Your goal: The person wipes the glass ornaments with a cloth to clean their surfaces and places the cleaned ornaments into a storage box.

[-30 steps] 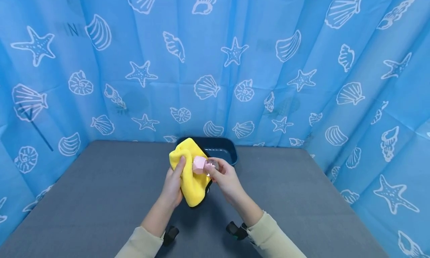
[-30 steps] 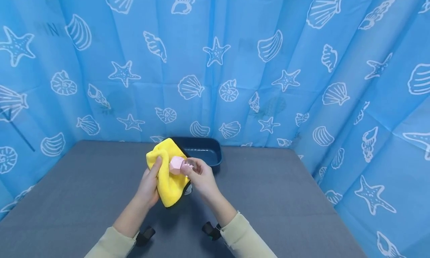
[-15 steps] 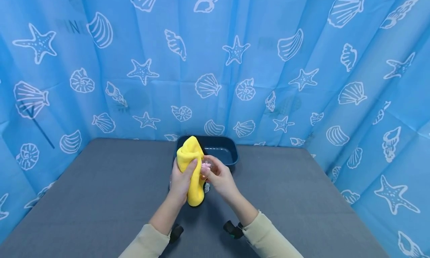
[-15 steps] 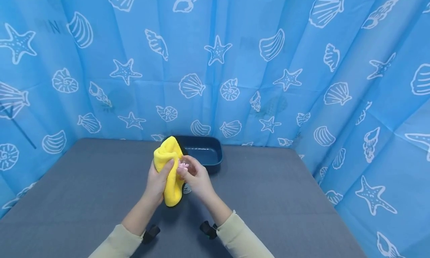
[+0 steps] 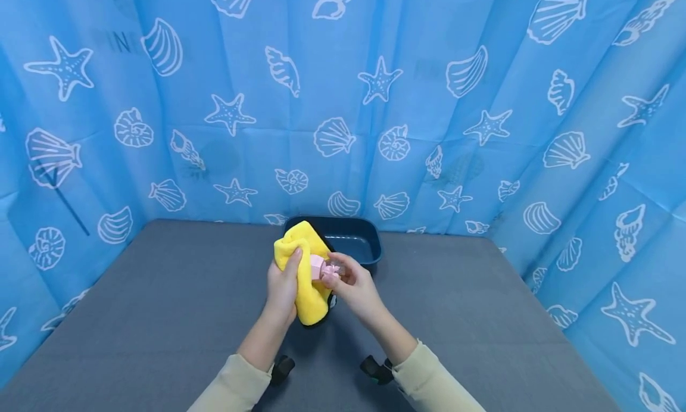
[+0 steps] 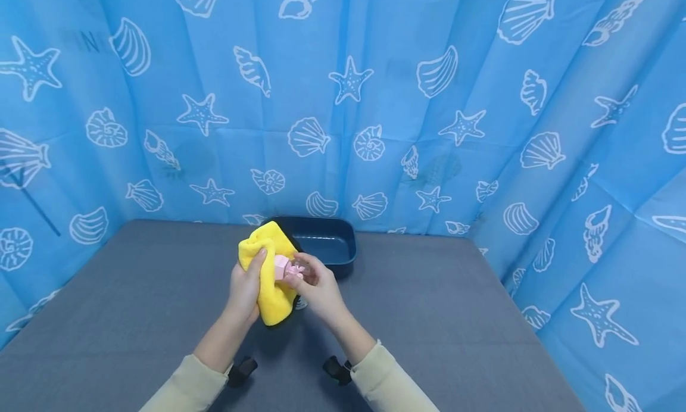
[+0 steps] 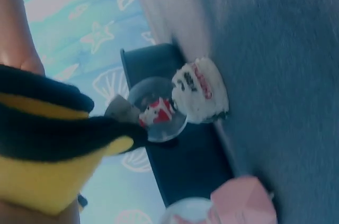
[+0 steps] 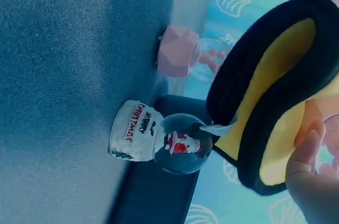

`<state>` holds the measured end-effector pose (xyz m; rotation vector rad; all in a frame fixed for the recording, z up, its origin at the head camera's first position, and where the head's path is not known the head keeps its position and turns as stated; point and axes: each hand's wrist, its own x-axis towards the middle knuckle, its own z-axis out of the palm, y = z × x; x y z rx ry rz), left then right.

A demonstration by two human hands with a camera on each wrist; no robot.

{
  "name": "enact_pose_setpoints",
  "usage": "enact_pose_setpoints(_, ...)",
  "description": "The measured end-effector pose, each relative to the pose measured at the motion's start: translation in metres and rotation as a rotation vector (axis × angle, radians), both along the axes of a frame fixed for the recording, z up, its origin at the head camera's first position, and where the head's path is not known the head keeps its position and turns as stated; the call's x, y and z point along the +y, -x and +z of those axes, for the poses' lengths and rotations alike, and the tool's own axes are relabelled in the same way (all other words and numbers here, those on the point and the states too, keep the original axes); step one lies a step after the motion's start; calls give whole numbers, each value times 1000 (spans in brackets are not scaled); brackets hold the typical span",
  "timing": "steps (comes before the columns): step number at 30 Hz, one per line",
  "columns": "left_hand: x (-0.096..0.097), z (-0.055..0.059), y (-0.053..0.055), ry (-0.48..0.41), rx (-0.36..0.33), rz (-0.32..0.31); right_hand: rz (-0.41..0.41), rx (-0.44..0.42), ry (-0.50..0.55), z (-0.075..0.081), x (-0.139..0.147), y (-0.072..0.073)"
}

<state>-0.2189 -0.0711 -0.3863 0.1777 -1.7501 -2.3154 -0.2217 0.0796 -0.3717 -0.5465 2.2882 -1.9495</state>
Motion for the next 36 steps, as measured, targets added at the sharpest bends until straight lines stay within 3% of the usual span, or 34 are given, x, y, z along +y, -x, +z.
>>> enact_pose_setpoints(6,-11,10,-1,-9,-49,-64,-17,-33,91,7,9,1)
enact_pose_setpoints(11,-10,16,-3,-12,-11,-140,-23,58,83,11,10,4)
enact_pose_setpoints(14,-3,16,-4,55,11,-181,-9,120,55,10,8,4)
enact_pose_setpoints(18,4,12,-4,131,-26,-145,0,154,27,7,4,4)
enact_pose_setpoints(27,8,8,-6,110,-53,-32,31,135,-34,5,0,3)
enact_pose_setpoints(36,2,4,-4,67,2,-66,44,113,-35,4,1,3)
